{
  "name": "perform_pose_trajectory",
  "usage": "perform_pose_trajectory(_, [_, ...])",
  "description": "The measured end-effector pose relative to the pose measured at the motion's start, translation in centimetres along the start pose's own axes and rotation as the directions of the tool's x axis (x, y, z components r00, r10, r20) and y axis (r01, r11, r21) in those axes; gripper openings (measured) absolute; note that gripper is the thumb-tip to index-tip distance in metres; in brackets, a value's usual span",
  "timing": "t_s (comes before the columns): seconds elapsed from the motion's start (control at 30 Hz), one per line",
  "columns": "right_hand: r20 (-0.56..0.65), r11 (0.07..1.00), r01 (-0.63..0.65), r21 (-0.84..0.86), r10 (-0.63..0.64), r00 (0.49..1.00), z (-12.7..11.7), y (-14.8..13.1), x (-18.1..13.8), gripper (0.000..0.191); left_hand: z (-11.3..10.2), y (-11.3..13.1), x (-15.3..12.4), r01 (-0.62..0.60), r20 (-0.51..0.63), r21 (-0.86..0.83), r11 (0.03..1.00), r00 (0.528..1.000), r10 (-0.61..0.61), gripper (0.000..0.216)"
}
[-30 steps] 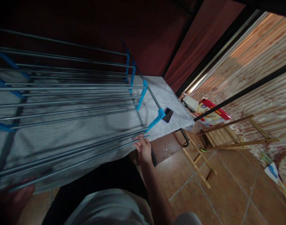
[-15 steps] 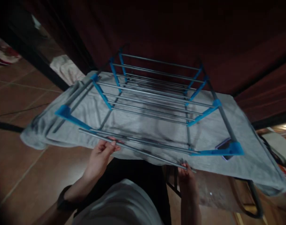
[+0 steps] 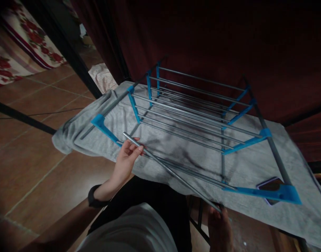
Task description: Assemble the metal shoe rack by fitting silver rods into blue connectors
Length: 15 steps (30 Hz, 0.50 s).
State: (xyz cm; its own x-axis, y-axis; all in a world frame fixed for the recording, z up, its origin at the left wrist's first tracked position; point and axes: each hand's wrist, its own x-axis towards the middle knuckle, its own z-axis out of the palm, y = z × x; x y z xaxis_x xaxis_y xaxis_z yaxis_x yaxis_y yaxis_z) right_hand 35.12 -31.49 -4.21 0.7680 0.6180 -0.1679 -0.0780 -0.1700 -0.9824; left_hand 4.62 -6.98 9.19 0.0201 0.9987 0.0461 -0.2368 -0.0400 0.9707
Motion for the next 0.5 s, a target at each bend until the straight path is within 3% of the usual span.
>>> perform_pose_trajectory(0.23, [-0.09, 0.988, -0.057, -0.146, 0.044, 0.995, 1.1, -1.5, -0.6, 0.04, -1.0, -0.1, 0.8, -0.091, -0.096, -0.019, 0.996, 0.991, 0.088, 0.055])
perform_pose_trajectory(0.37, [-0.12, 0.963, -0.095, -0.252, 0.067, 0.99, 1.4, -2.2, -0.3, 0.037, -1.5, 0.2, 1.2, -0.12, -0.12, -0.002, 0.993, 0.986, 0.119, 0.067])
perform_pose_trajectory(0.5, [-0.137, 0.941, -0.103, -0.324, 0.061, 0.989, 1.1, -3.0, 0.3, 0.027, -2.6, 0.0, 1.2, -0.117, -0.067, 0.112, 0.987, 0.99, 0.125, 0.049])
